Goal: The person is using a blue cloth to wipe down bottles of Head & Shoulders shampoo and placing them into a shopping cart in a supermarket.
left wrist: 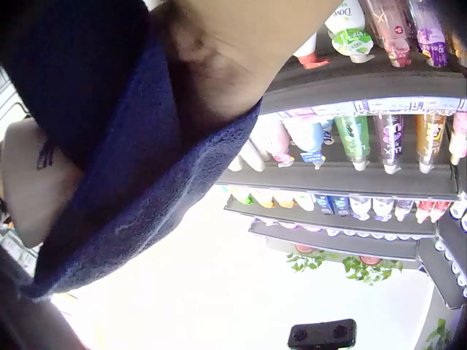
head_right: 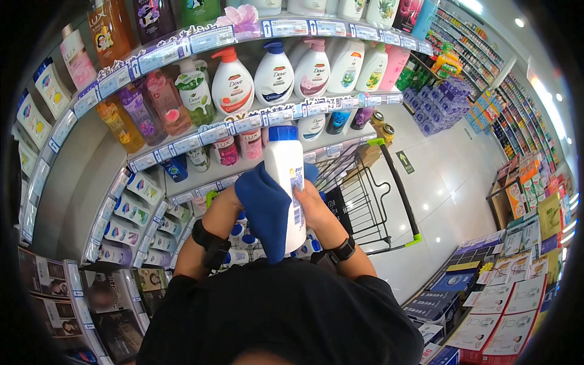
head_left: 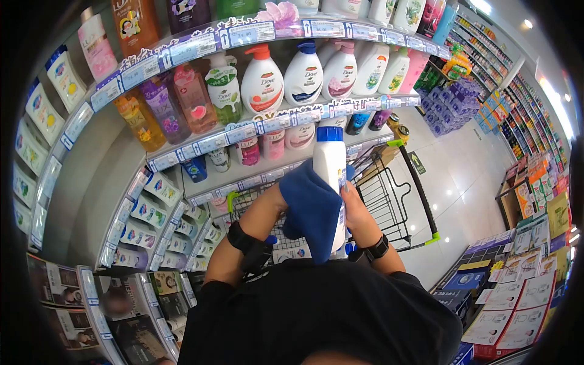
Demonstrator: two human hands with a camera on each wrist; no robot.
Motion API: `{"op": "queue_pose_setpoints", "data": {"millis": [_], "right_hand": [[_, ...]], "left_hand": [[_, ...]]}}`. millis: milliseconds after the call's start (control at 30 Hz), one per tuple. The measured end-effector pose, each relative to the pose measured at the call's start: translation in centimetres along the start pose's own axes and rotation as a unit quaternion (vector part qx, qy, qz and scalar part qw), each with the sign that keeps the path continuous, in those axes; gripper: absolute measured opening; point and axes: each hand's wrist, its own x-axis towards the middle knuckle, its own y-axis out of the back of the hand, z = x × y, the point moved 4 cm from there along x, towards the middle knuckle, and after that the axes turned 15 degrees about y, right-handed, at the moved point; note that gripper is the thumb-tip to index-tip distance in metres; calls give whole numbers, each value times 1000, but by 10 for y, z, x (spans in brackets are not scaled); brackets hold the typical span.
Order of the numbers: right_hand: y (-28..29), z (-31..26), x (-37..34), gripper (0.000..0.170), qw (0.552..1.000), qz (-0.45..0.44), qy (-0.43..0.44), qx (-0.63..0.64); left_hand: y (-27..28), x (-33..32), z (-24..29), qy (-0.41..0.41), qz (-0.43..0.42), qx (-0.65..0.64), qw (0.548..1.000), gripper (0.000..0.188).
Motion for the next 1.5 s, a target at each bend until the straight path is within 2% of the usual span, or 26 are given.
{"op": "queue_pose_setpoints", "data": {"millis": [133, 233, 267, 300, 333, 367, 400, 500, 533, 667, 767, 967, 1067, 1167, 1200, 1333, 1467, 1500], "right_hand": [[1, -9, 7, 40, 973, -89, 13, -214], [-1, -14, 12, 35, 935, -109, 60, -333], [-4, -24, 11, 36, 875, -108, 71, -467], [-9, -36, 11, 39, 797, -102, 73, -591], [-25, -50, 11, 42, 697, -113, 156, -691], [-37, -57, 9, 45, 577, -123, 236, -772], [-32, -55, 7, 61, 585, -103, 248, -765], [-42, -54, -1, 72, 623, -125, 273, -722], [-42, -47, -4, 86, 614, -149, 288, -720], [-47, -41, -1, 97, 591, -171, 287, -734], [-38, -31, -6, 94, 588, -154, 283, -741], [-44, -34, -3, 90, 625, -160, 287, -708], [-39, -35, -3, 88, 658, -163, 277, -681], [-33, -35, -4, 84, 712, -157, 204, -653], [-30, -33, -5, 81, 750, -148, 187, -617], [-21, -28, -8, 75, 848, -112, 112, -505], [-10, -27, -8, 69, 870, -127, 156, -450], [-9, -26, -8, 69, 888, -114, 152, -419]], "left_hand": [[-5, 7, -1, 5, -7, -22, 1000, 52], [-3, 11, 3, 8, 7, -79, 997, 51], [-1, 10, 5, 7, 19, -113, 993, 50], [3, 8, 7, 6, 34, -154, 988, 50], [7, 6, 8, 6, 48, -194, 980, 50], [11, 3, 8, 3, 64, -234, 970, 49], [15, -1, 8, 3, 79, -269, 960, 49], [24, -8, 5, -9, 120, -338, 933, 48], [29, -9, 1, -7, 128, -342, 931, 47], [32, -26, -16, -17, 163, -239, 957, 46], [31, -37, -24, -19, 178, -177, 968, 46], [36, -45, -22, -36, 203, -106, 973, 44], [40, -44, -18, -48, 217, -73, 972, 44], [43, -41, -15, -71, 247, -34, 966, 43], [45, -40, -13, -82, 260, -21, 962, 43], [54, -32, -8, -128, 325, 27, 936, 42], [55, -31, -5, -155, 362, 71, 916, 41], [54, -32, -5, -160, 369, 83, 912, 40]]}}
